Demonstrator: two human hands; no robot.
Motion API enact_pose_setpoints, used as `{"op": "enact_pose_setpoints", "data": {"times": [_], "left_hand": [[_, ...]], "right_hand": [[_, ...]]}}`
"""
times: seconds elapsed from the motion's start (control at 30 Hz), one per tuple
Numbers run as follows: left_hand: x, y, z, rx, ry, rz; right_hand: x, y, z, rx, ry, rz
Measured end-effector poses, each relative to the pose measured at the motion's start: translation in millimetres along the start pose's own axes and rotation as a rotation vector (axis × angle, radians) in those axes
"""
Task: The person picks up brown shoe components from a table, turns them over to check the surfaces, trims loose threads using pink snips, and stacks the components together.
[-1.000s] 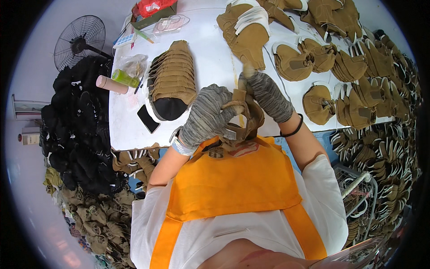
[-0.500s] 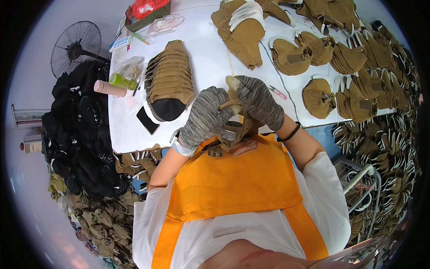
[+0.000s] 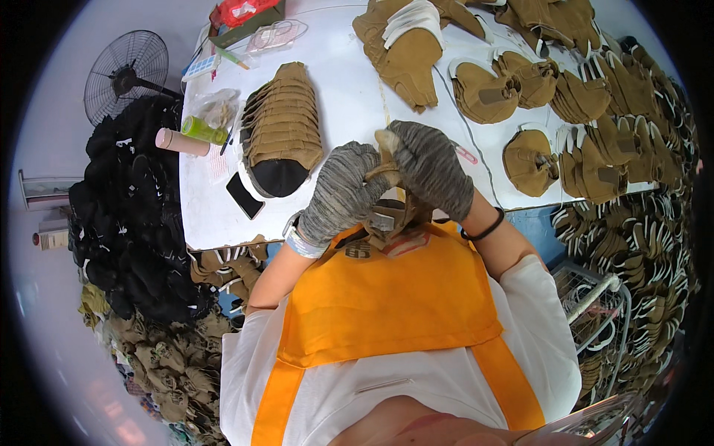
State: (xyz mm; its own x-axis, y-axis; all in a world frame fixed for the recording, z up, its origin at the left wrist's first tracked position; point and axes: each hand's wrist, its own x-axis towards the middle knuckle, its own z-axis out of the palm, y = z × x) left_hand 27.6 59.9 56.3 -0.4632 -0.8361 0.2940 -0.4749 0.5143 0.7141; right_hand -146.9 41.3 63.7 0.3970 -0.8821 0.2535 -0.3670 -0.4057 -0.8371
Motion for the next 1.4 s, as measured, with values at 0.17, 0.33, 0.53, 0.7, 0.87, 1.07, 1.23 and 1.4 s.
{"op": "enact_pose_setpoints", "data": {"times": [0.17,0.33,0.53,0.7,0.87,1.07,1.23,1.4], "left_hand": [[-0.8,-2.7,0.2,0.033,0.009,0.008],[-5.2,-10.9,0.3,0.052,0.079,-0.070],[-4.4,-13.0,-3.5,0.064,0.127,-0.056],[-4.8,-16.6,-4.5,0.104,0.213,-0.032],[-1.4,-7.8,0.6,0.192,0.283,-0.011],[4.1,2.3,10.5,0.254,0.391,0.050],[1.4,-2.4,11.5,0.113,0.392,-0.027],[0.4,-14.3,11.5,-0.038,0.425,-0.069]], "right_hand": [[6.7,25.3,3.9,0.047,0.120,-0.222],[0.1,10.6,-7.4,0.264,0.038,0.070],[2.6,-0.8,-18.2,0.285,-0.149,0.228],[-0.4,12.9,-13.7,0.427,0.082,0.172],[8.2,-11.6,2.7,0.150,0.137,0.030],[16.8,-1.8,16.4,0.044,0.284,0.030],[20.7,15.1,3.4,0.142,0.118,0.056],[21.1,13.9,0.8,0.017,0.153,-0.367]]}}
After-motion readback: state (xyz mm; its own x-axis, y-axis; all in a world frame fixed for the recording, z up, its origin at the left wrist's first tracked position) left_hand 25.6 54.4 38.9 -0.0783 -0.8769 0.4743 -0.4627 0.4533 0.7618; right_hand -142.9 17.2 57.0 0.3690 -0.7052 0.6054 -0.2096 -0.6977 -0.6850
